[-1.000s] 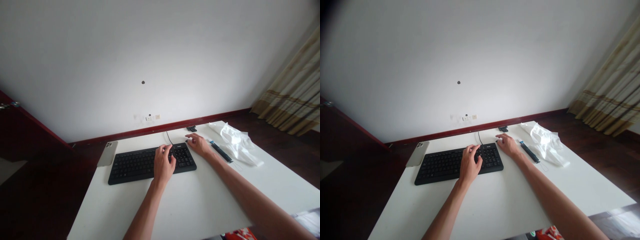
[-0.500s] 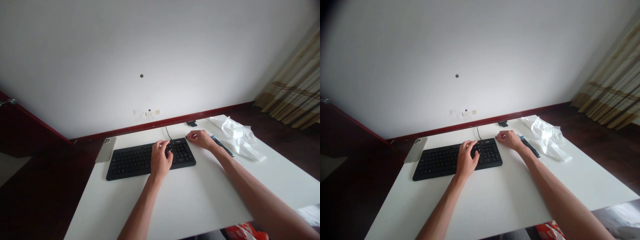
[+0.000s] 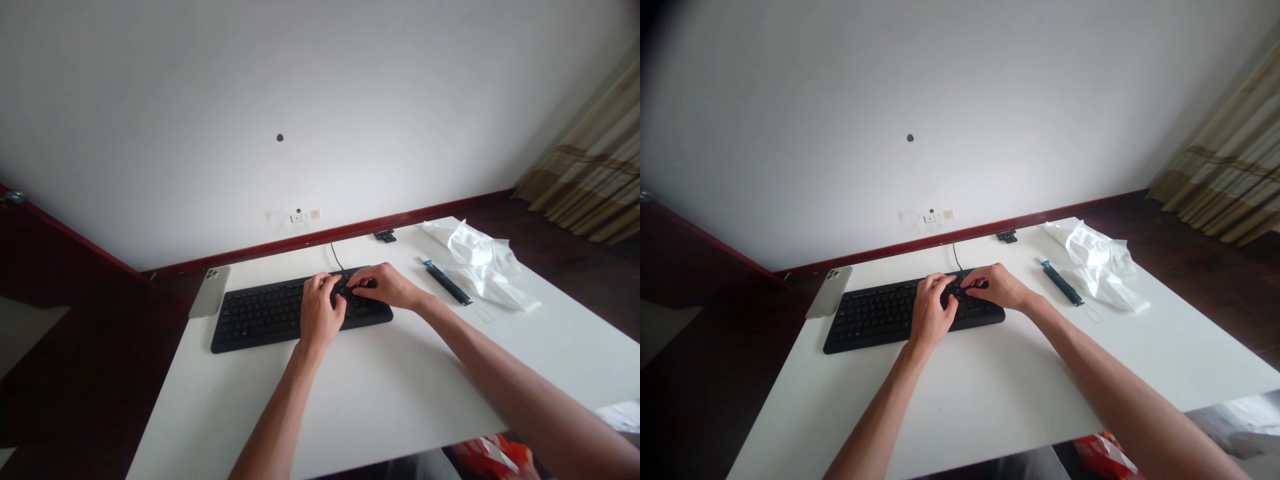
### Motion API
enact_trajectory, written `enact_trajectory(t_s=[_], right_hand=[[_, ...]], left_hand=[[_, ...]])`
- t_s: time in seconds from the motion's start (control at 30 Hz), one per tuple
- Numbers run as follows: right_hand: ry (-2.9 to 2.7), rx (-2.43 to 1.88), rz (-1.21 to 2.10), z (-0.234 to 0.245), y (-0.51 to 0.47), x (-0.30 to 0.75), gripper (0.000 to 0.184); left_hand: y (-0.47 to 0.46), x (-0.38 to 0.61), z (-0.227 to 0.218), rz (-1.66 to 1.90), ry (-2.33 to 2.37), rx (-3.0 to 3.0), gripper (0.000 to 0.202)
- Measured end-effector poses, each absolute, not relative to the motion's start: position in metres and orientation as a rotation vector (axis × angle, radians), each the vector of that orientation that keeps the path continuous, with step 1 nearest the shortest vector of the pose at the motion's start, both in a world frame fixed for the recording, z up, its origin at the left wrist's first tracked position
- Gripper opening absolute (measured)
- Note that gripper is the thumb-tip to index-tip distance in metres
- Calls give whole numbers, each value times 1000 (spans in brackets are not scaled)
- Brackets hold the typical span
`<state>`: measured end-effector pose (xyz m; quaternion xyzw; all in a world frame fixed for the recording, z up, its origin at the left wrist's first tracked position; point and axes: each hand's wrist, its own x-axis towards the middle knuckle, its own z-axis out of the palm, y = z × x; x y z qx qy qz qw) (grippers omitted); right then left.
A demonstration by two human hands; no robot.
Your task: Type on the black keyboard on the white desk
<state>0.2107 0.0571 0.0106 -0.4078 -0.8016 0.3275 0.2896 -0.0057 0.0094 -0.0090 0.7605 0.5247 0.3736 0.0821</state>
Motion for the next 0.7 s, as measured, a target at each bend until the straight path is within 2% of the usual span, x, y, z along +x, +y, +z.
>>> enact_trajectory(t_s=[0.17, 0.7], right_hand=[[-2301, -1099, 712, 6, 60, 212, 13], [-2366, -1120, 801, 13, 59, 214, 14]], left_hand=[[11, -7, -10, 1127, 1585, 2282, 42], [10, -7, -10, 1094, 1570, 2266, 38]])
